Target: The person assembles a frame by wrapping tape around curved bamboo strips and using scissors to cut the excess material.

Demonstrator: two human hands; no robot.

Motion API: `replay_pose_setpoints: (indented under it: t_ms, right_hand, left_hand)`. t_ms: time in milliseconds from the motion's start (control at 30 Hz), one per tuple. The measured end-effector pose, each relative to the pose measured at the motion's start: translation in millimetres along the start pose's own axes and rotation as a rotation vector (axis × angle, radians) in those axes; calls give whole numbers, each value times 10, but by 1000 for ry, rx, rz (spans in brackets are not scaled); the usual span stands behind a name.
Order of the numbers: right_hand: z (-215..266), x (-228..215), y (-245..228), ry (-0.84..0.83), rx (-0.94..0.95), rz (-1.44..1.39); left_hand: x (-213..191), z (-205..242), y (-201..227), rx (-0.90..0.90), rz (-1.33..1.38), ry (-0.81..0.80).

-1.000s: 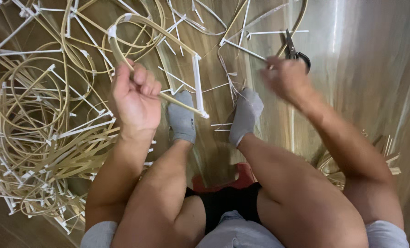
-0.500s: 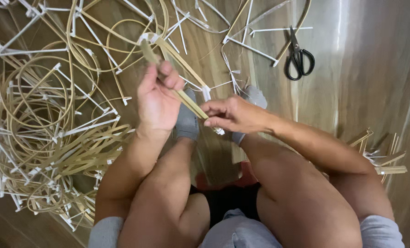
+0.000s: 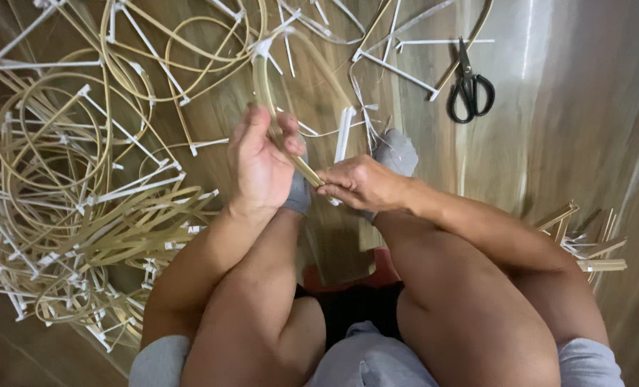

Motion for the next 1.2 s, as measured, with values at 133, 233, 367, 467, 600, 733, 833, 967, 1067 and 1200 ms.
replay_pose_setpoints:
  t_ms: [133, 233, 367, 467, 600, 733, 833, 967, 1067, 1200]
  right_hand:
    - [-7, -26, -46, 43, -70, 41]
    - [-31, -18, 38, 35, -34, -10]
    - [-116, 10, 122, 97, -81, 40]
    - [-144, 42, 218, 60, 20, -26]
    - [-211, 88, 172, 107, -36, -1]
    - [-233, 52, -47, 95, -53, 106]
    - [-138, -184, -499, 88, -97, 64]
    - [383, -376, -1288, -451, -123, -657]
    - [499, -358, -1504, -495, -122, -577]
    - [466, -265, -1354, -363, -75, -400]
  left_hand:
    - [71, -11, 35, -4, 24, -109]
    - [165, 24, 72, 32, 24, -178]
    - [209, 15, 78, 180, -126, -146]
    - [120, -6, 63, 144, -88, -93]
    - [30, -47, 93, 139, -63, -94]
    - [-37, 17, 303, 226, -88, -38]
    - [-19, 149, 714, 614, -263, -110]
    - [-95, 255, 979, 843, -324, -175]
    - [-156, 318, 1062, 913, -431, -148]
    - [-148, 389, 1062, 865, -452, -164]
Point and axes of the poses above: each hand's wrist, its own z-axis away from the middle knuckle, its own x-axis out of the palm, y = z × x, the point moved 7 cm from there along -z, towards the middle knuckle, and after that the axes turned 12 degrees about x, right-handed, at the moved point
